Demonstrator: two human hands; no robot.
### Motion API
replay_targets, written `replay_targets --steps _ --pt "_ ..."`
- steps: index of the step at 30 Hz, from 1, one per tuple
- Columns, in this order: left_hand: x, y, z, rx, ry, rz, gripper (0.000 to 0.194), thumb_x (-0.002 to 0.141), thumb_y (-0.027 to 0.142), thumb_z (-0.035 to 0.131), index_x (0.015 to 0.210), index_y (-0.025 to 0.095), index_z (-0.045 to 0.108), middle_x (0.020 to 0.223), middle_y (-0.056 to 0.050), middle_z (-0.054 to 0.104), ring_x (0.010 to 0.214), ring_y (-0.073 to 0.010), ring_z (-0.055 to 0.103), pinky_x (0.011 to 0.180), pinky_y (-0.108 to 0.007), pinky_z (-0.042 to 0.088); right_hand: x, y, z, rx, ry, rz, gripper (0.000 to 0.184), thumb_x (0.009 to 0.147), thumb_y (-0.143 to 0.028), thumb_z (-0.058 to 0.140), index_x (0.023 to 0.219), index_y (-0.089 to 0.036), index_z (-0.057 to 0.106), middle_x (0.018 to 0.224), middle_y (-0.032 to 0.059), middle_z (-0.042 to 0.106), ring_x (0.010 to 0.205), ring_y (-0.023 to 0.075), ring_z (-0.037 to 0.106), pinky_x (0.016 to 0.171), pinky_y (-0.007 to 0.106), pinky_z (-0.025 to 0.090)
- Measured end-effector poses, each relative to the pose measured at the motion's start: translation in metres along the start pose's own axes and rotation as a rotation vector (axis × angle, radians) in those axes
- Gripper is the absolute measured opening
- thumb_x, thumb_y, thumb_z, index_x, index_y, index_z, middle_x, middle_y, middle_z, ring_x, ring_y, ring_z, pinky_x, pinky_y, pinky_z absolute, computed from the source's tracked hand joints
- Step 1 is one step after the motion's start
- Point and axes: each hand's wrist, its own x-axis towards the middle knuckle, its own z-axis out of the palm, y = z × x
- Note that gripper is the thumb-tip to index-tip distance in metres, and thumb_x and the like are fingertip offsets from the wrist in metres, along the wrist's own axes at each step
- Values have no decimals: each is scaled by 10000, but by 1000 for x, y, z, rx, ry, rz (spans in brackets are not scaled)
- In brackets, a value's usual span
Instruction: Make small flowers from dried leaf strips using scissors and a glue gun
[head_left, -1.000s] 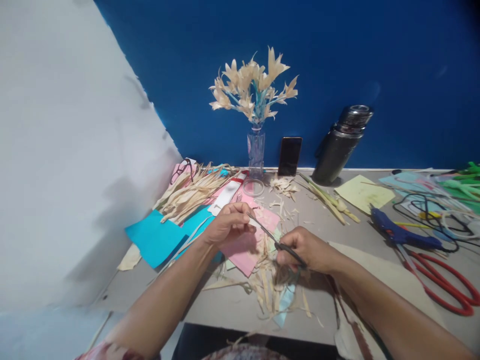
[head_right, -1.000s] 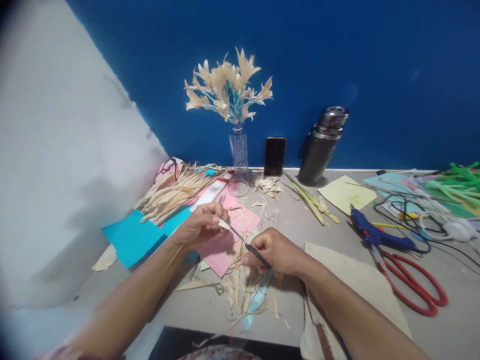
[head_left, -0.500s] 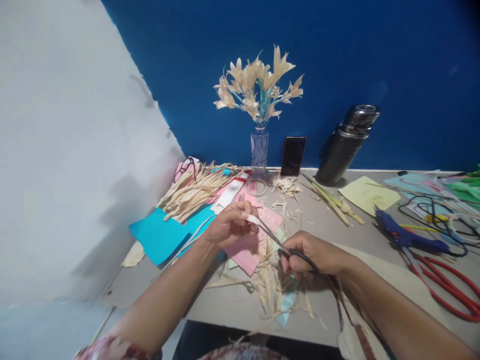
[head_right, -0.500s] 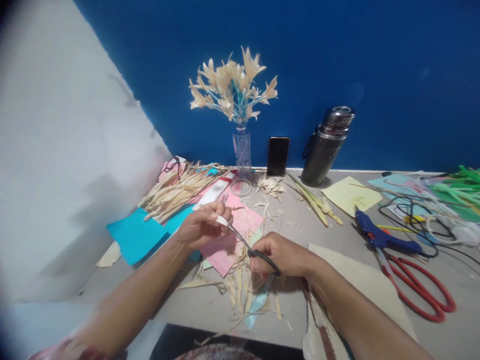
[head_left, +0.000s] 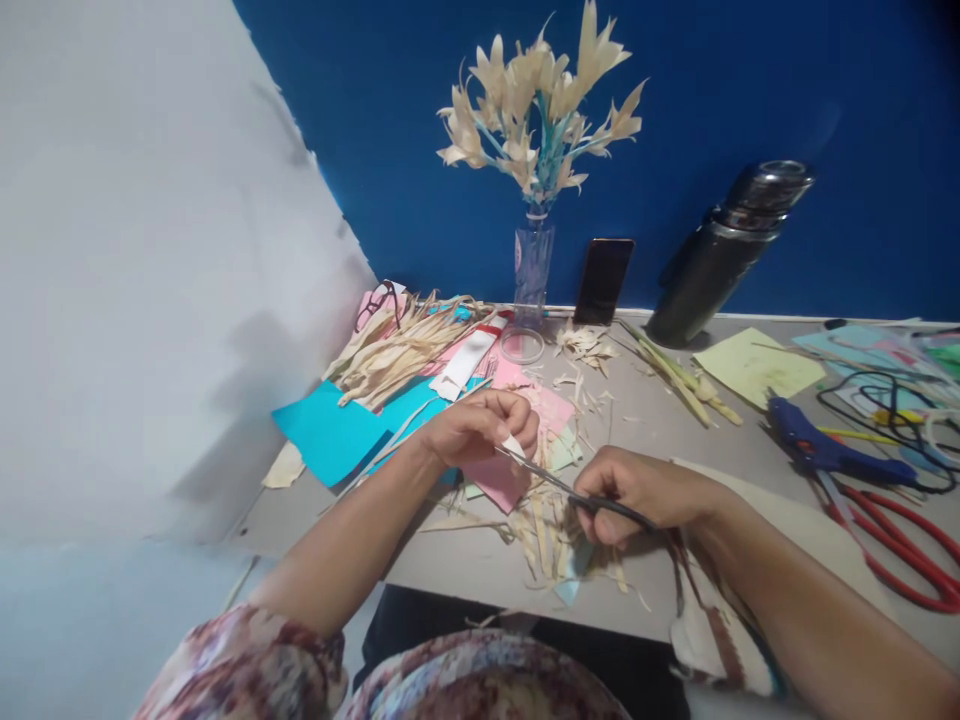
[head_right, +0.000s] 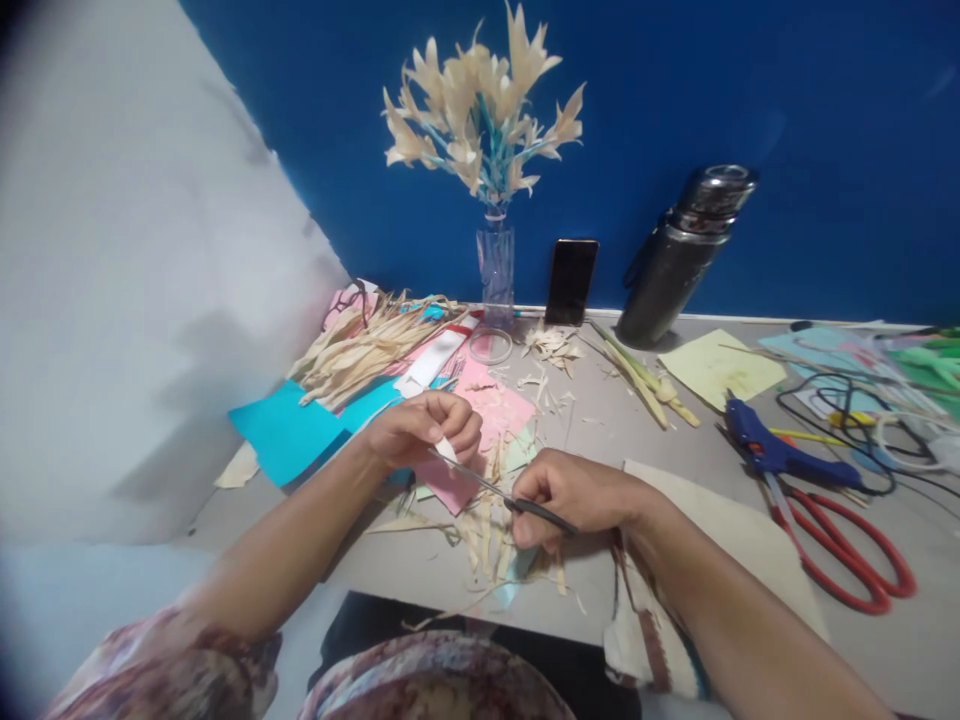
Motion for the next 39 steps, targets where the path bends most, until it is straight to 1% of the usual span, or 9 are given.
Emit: replay_targets --steps 4,8,16,22,29,32,34,36,39 --pt "0 0 -1 7 -8 8 214 669 248 719 597 169 534 620 -26 504 593 -185 553 592 -332 476 0 -1 -1 -2 5 -14 454 676 -546 815 707 -111 687 566 -6 609 500 95 518 496 192 407" --pt "0 0 -1 1 -12 9 192 686 234 703 614 167 538 637 -25 509 599 -189 569 597 -343 493 1 -3 -1 -7 16 -26 508 657 -601 811 692 -112 681 560 -1 613 500 90 505 499 191 395" --pt "0 1 0 10 16 9 193 679 232 710 610 165 542 632 -19 511 582 -173 562 597 -333 493 0 -4 0 54 41 16 461 636 -550 843 663 -118 685 528 -15 599 480 84 495 481 187 377" --pt "-1 2 2 25 21 21 207 666 247 723 597 171 543 620 -27 513 581 -174 551 567 -319 479 1 -5 2 60 59 22 417 654 -506 847 623 -127 677 491 -31 575 457 71 467 470 182 356" --pt "-3 4 2 0 16 3 222 648 255 737 590 166 543 618 -26 516 566 -180 564 549 -328 503 1 -5 3 44 98 12 434 651 -518 850 605 -123 676 469 -34 554 436 62 425 443 184 311" --pt "-4 4 2 -5 10 21 204 665 241 729 606 162 550 641 -35 531 584 -184 574 571 -340 513 1 -4 3 44 128 9 449 659 -530 839 597 -121 665 462 -33 545 428 62 414 439 188 305" --pt "-4 5 1 -5 10 39 198 679 237 722 617 160 551 642 -35 530 585 -184 574 576 -340 506 1 -3 4 52 123 7 456 664 -538 831 589 -124 655 468 -32 547 430 63 416 443 190 314" --pt "-3 5 2 -7 29 58 203 684 232 722 618 156 546 631 -28 526 578 -178 575 576 -324 489 2 -2 4 30 97 15 449 658 -536 834 604 -123 667 490 -27 563 450 70 440 457 189 329" --pt "-2 4 1 -13 107 100 194 695 219 726 646 148 553 644 -23 555 585 -167 596 587 -295 473 3 -2 3 -24 74 -5 447 646 -545 836 675 -118 709 554 -12 603 518 94 506 490 189 354"
